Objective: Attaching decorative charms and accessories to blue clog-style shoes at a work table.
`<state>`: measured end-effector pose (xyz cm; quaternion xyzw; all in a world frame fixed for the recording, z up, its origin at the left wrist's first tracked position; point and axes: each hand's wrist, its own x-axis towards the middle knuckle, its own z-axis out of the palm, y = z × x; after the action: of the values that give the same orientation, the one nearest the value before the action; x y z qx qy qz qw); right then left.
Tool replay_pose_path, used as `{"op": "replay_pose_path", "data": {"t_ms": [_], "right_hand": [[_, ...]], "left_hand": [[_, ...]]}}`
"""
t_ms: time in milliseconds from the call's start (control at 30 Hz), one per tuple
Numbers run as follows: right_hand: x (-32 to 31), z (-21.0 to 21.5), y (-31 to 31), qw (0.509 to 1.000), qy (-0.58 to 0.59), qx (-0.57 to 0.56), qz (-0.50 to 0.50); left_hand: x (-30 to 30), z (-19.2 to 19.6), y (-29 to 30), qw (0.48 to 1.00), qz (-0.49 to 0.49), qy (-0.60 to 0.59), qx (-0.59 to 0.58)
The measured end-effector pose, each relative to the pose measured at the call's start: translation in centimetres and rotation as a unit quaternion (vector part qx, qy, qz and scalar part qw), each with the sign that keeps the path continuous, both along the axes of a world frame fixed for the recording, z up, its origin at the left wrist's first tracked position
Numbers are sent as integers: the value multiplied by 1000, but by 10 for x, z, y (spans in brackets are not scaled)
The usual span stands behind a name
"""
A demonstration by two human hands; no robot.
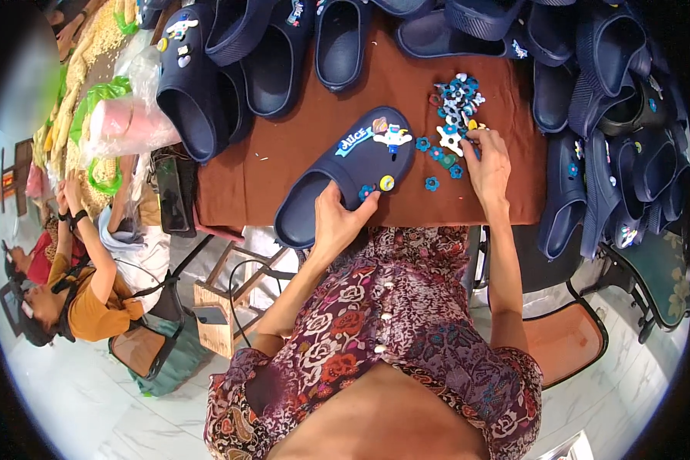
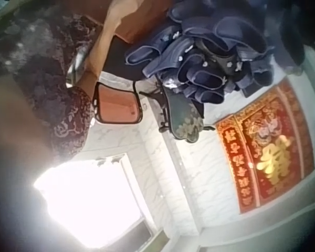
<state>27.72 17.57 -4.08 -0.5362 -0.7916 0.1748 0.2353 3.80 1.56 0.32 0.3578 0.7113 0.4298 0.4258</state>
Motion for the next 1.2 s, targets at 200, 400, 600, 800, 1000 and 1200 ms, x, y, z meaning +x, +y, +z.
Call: {"op": "replay_pose_path", "data": {"t_ms": [200,400,600,800,1000,1200], "right_hand": [[-6,11,-7,999,-9,52,11],[-40,40,-35,976,164,-120,84],[-67,51,-53,936,154,-136,284],[-78,51,-52,918,159,-108,347],[-84,47,-49,903,156,-112,384],[-82,47,-44,913,126,-82,379]], "left_hand": [[8,5,4,996,29,78,21],[5,-4,0,998,23,47,41],[-4,-9,-3,999,-13,-42,32],[-6,-17,-8,998,-14,-53,34],[-7,-15,-7,998,-9,-63,17],[-11,-18,-8,997,-19,-71,17]]}}
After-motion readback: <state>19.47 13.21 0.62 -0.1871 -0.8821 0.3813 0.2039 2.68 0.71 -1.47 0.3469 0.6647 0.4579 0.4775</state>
